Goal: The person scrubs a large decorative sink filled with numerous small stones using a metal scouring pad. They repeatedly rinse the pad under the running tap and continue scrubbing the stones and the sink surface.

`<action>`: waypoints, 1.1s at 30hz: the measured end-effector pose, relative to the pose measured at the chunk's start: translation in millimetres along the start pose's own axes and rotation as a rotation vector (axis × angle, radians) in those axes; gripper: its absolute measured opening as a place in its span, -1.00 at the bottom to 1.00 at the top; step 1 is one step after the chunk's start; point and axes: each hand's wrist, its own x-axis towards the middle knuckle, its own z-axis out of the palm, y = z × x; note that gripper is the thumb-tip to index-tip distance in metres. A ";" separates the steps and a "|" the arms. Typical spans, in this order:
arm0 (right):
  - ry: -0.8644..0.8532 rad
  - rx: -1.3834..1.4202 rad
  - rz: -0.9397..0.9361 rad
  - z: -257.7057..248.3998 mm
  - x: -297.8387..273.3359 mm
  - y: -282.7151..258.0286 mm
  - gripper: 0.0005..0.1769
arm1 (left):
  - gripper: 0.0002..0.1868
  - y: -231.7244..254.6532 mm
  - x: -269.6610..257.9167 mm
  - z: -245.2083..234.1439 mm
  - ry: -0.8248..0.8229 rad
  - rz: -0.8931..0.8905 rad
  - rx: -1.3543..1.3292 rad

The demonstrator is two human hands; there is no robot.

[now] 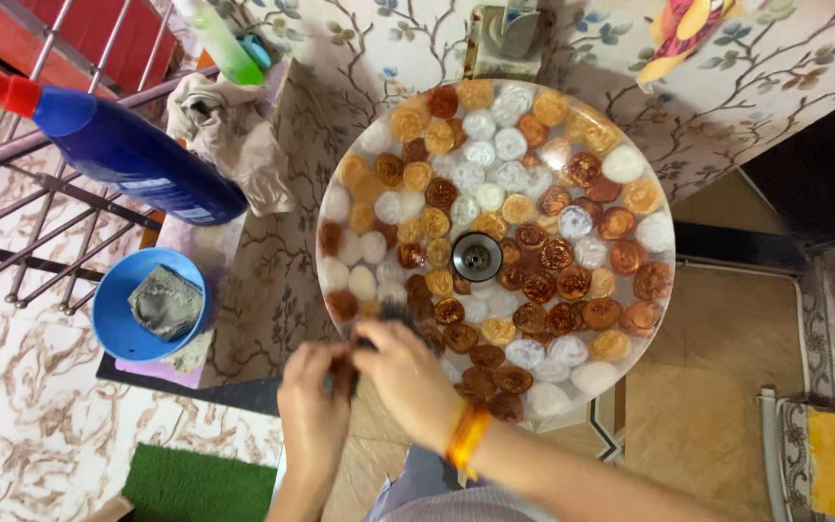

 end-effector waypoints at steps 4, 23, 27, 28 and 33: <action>0.130 -0.013 -0.015 23.2 82.0 25.9 -0.75 | -0.86 -22.1 76.1 2.8 0.045 -0.006 0.047; 0.168 0.118 -0.007 19.7 118.4 49.7 -0.78 | -0.86 -19.7 110.7 15.8 0.143 0.114 0.039; 0.182 0.166 -0.012 15.0 116.6 50.1 -0.71 | -0.80 -20.1 114.6 28.4 0.218 0.178 0.146; 0.186 0.197 -0.062 9.5 108.1 51.7 -0.67 | -0.80 -18.5 101.3 30.0 0.211 0.202 0.186; -0.050 0.234 0.019 -7.7 37.5 38.7 -0.61 | -0.79 0.4 19.8 18.3 0.101 0.117 0.147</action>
